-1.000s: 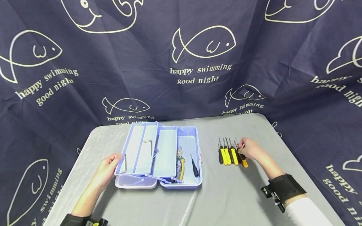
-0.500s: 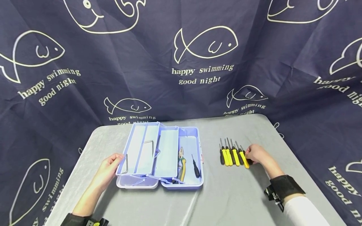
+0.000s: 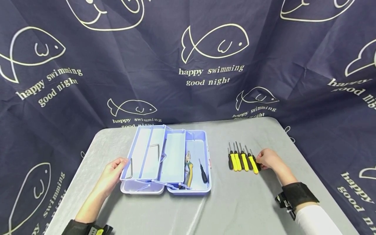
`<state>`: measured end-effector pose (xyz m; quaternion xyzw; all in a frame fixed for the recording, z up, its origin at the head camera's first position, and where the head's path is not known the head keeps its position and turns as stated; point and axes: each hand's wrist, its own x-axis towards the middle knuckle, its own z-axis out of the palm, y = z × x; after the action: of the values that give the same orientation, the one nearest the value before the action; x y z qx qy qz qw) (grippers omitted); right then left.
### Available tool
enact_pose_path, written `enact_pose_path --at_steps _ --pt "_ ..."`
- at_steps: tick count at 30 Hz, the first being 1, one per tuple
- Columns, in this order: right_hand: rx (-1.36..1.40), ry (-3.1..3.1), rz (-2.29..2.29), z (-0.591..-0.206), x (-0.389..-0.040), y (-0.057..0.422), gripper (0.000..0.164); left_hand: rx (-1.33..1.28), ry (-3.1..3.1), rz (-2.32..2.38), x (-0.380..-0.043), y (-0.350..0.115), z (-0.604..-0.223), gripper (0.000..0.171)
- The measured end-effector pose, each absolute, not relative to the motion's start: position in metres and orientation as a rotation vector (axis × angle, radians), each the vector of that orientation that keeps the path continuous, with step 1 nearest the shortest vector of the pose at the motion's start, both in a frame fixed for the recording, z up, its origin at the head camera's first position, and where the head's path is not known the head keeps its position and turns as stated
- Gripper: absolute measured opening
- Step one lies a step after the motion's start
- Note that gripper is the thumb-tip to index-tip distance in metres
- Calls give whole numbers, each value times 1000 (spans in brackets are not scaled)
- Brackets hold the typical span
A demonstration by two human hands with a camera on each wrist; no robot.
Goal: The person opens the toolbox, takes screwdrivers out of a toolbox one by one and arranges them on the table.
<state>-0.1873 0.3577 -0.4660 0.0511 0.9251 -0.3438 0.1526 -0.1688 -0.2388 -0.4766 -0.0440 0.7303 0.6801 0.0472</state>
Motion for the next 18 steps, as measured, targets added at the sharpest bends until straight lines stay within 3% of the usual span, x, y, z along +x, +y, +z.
enact_pose_path --at_steps 18 --pt "158 2675 -899 -464 -188 353 11 -144 2224 2071 -167 -240 -478 24"
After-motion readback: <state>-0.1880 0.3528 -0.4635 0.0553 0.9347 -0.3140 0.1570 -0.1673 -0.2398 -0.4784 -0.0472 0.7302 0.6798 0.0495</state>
